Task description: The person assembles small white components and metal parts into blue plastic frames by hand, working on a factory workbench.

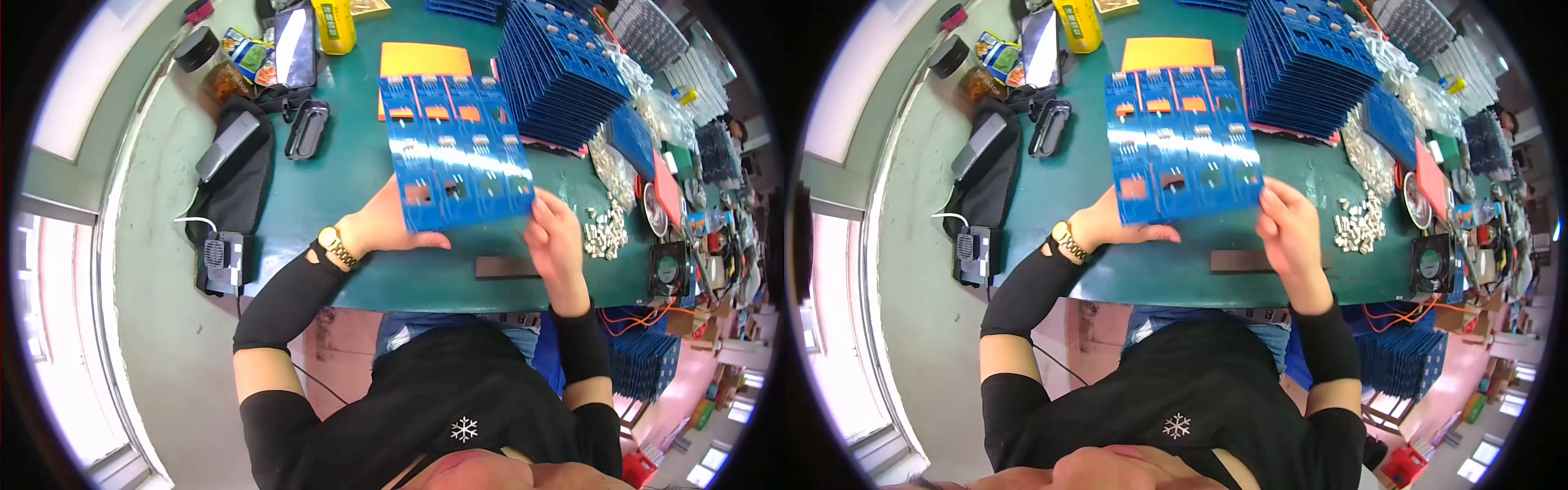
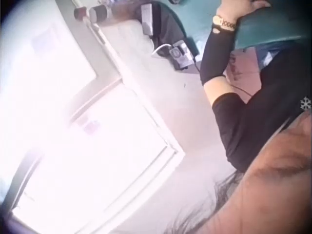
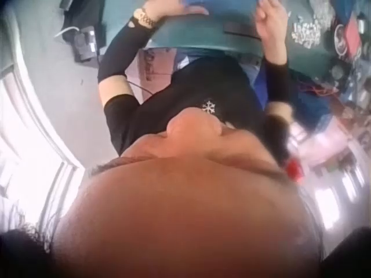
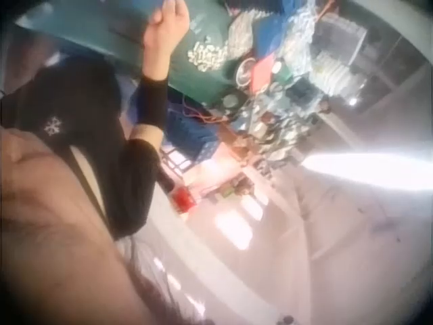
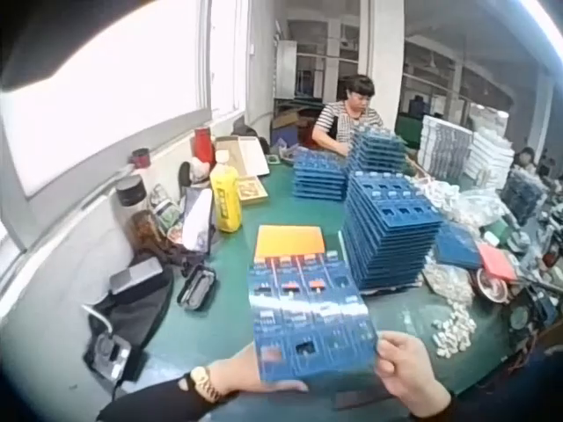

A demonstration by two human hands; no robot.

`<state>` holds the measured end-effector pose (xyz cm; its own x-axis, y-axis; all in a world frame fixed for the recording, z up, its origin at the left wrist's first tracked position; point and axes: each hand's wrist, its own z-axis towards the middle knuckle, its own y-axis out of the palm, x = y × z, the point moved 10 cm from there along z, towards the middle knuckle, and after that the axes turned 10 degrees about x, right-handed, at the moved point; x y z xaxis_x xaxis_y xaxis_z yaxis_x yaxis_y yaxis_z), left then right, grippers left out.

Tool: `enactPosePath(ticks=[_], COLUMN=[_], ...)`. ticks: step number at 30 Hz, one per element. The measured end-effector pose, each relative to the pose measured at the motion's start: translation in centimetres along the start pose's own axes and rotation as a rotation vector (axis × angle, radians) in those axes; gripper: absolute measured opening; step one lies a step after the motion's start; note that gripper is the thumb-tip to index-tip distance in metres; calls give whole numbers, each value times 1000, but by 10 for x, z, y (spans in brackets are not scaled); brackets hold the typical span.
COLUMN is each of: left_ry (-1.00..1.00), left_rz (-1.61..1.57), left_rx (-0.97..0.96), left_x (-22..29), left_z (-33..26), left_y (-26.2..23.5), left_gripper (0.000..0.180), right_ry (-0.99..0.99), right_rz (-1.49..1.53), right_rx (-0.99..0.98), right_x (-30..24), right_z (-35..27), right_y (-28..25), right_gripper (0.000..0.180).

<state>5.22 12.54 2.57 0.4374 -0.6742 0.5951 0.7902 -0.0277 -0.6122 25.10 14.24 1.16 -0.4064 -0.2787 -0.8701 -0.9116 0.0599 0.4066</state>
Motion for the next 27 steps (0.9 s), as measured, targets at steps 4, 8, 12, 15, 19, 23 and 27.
enactPosePath(ticks=[4,8,12,15,19,23,27], left_ry=[94,62,-307,-406,-556,-636,-739], left_rz=[138,290,189,191,291,79,-55], left_rx=[-136,-125,390,555,614,578,527], left_x=[8,13,-38,-68,-112,-135,-151], left_z=[0,5,2,-4,-7,7,11], left_y=[8,-2,-47,-74,-97,-99,-92], left_gripper=[61,55,21,19,46,60,50], right_ry=[-61,-89,-79,-73,-61,-40,-26], right_rz=[61,62,59,42,19,6,1], right_rx=[3,107,200,227,230,213,213], right_x=[14,18,24,27,30,35,37], right_z=[79,130,160,167,165,168,168], right_y=[38,44,37,32,38,39,42], right_gripper=[26,26,27,28,28,27,27])
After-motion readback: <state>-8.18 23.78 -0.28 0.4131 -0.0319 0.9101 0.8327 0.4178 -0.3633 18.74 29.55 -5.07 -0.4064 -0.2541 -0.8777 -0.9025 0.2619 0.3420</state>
